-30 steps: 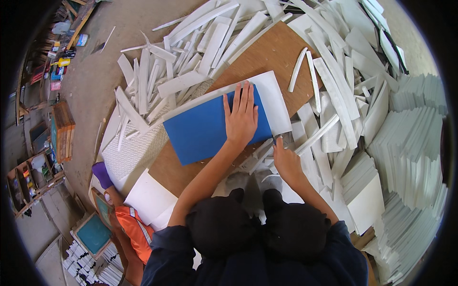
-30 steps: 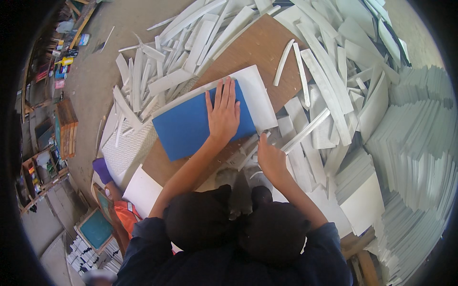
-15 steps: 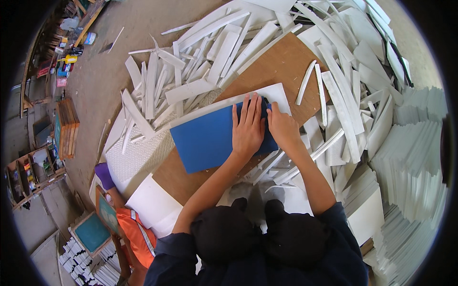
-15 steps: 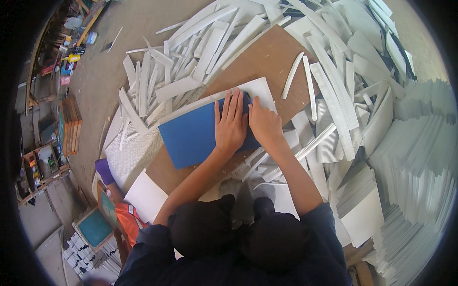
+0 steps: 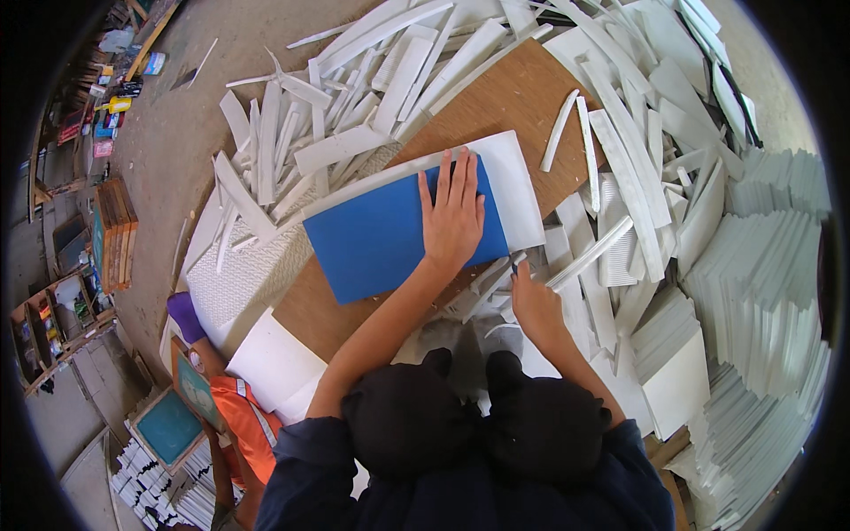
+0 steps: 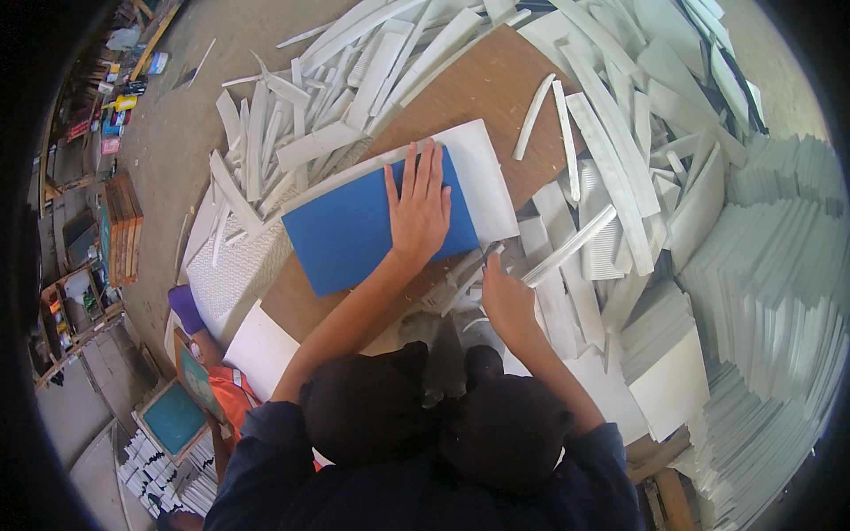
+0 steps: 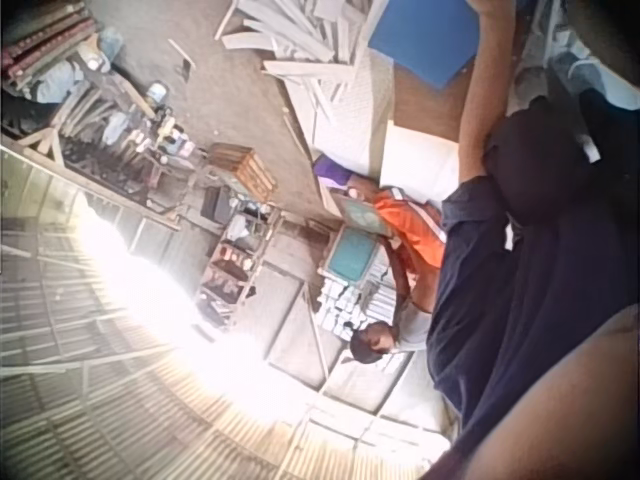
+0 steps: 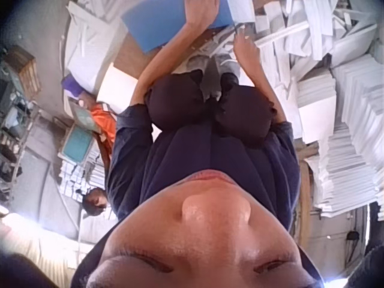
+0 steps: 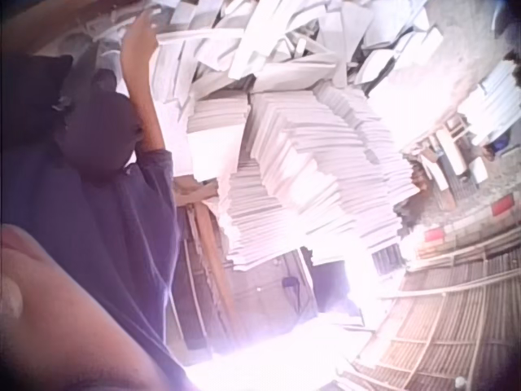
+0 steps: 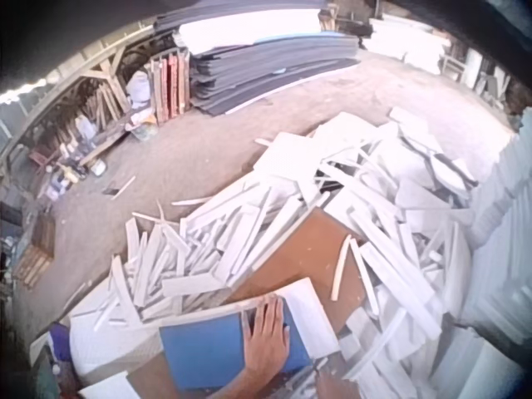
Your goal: The person uses a utility knife to cut white foam sheets, using a blue foam sheet as a guide or template. They repeatedly align the blue sheet, cut along its edge, and trim the white foam, discarding the offcuts.
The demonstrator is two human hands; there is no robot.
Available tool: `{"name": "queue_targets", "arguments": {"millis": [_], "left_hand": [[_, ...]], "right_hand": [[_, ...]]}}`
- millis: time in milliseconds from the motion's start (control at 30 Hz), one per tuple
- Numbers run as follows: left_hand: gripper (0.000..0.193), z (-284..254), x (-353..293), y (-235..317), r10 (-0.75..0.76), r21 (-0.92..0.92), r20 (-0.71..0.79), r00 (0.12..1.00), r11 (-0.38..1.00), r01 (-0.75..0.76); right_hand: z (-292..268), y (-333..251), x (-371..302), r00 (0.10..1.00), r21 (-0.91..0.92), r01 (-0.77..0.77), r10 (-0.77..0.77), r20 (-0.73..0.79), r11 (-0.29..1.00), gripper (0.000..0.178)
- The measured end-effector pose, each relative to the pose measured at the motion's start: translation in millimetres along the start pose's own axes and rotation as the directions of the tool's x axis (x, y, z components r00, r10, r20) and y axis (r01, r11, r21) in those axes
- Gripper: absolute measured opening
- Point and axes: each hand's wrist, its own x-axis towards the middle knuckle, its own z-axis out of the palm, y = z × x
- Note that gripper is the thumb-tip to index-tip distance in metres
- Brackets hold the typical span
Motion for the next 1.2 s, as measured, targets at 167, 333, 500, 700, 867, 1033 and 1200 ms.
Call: {"name": "queue_targets", "arguments": {"millis": [167,333,500,700,867,1033,1200], "left_hand": [[0.055,2,7,-1,0.009,-0.05,-0.027,1.0,0.999,-0.011],[0.054,-1,0,-4,-0.029,-0.027,-0.006,1.0,0.999,0.029],[0.054,0,2,-2,-0.012,-0.103,-0.091,0.996,0.995,0.003],[0.052,0,1,-4,-0.026,-0.098,-0.105,0.994,0.995,0.015],[0.055,4,2,-3,-0.006,-0.128,-0.125,0.992,0.992,-0.011],[0.055,1,0,-3,-0.033,-0.129,-0.094,0.995,0.991,0.02],[0.055,-1,-2,-3,-0.045,-0.132,-0.091,0.995,0.991,0.033]], "right_hand": [[17,21,-49,0.998,-0.17,-0.066,0.068,0.008,0.983,0.023],[-70,-11,11,0.983,-0.034,0.015,-0.021,-0.182,0.999,0.024],[-79,-52,100,0.93,-0.147,0.124,-0.166,-0.328,0.981,0.022],[-72,-76,127,0.925,-0.122,0.128,-0.163,-0.344,0.984,0.021],[-72,-73,128,0.945,-0.077,0.098,-0.117,-0.306,0.992,0.02],[-61,-59,85,0.977,-0.119,0.068,-0.09,-0.196,0.991,0.016],[-78,-67,81,0.971,-0.155,0.06,-0.094,-0.219,0.986,0.018]]}}
